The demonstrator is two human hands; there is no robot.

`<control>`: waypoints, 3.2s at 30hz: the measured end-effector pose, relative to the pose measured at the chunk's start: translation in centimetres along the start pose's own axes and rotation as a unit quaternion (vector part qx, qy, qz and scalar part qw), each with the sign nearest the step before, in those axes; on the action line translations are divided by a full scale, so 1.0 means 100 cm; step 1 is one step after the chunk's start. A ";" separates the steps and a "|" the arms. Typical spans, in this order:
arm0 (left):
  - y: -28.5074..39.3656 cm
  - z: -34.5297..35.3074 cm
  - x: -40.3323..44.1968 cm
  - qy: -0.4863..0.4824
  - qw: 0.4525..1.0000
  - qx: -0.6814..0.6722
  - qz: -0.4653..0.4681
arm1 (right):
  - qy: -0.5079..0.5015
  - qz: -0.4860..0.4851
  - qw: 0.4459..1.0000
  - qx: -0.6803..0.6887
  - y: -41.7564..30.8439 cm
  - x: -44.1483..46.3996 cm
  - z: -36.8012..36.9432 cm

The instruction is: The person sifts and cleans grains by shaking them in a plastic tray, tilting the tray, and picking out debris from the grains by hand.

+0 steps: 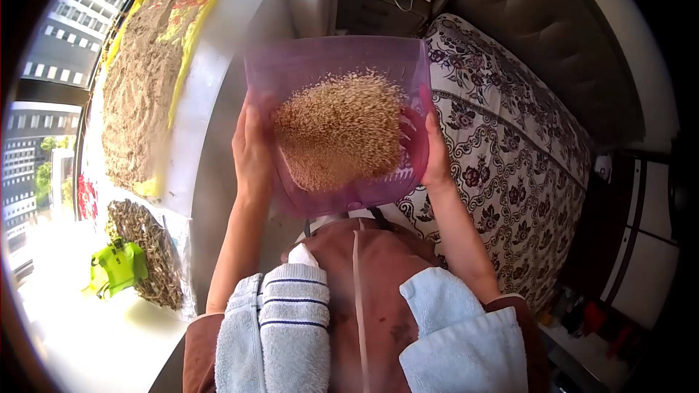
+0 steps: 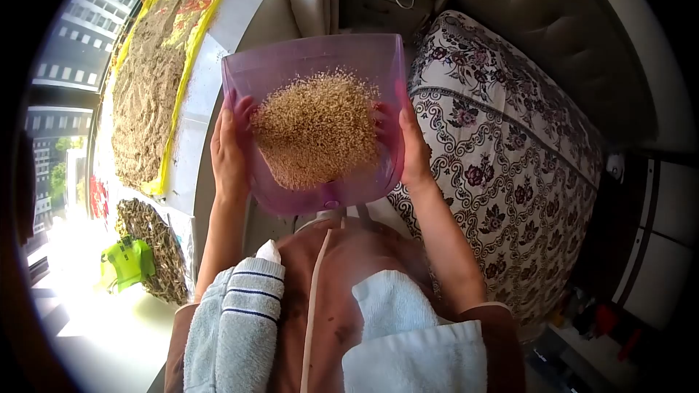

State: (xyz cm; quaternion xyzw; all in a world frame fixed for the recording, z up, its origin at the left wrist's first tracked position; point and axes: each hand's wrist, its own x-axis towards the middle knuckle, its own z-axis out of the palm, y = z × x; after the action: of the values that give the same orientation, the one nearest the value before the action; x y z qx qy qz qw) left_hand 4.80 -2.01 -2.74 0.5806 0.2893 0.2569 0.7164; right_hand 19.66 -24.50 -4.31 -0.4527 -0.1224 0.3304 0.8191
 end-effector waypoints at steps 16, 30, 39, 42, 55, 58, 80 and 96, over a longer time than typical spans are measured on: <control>0.006 -0.002 -0.018 0.008 1.000 0.010 0.020 | 0.001 0.010 1.000 0.006 0.005 -0.004 -0.010; 0.032 -0.007 -0.016 0.025 0.982 -0.177 0.061 | -0.124 -0.104 0.956 -0.245 -0.097 0.005 0.079; -0.017 -0.007 -0.004 0.028 0.997 -0.011 -0.071 | 0.012 0.083 0.995 0.044 0.020 0.001 -0.017; -0.023 -0.014 0.003 0.033 0.991 -0.070 -0.110 | 0.005 0.063 0.993 -0.097 -0.008 0.023 -0.002; -0.022 -0.008 -0.002 0.035 0.998 -0.032 -0.049 | 0.022 0.045 0.997 -0.051 0.016 0.009 -0.008; -0.037 -0.013 0.009 0.053 0.992 -0.069 -0.087 | 0.022 0.095 0.991 -0.087 0.012 0.021 -0.011; -0.051 -0.049 -0.003 0.128 0.975 -0.093 -0.154 | 0.042 0.171 0.969 -0.175 0.046 0.028 0.012; -0.082 -0.082 -0.008 0.120 0.971 -0.059 -0.198 | 0.051 0.282 0.952 -0.105 0.079 0.036 -0.002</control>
State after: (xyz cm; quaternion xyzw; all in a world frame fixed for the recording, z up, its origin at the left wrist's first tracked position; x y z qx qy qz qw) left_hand -1.34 1.40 -11.94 0.4337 0.4666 0.1945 0.7459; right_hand 19.08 -19.35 -11.27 -0.5685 0.0177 0.5098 0.6454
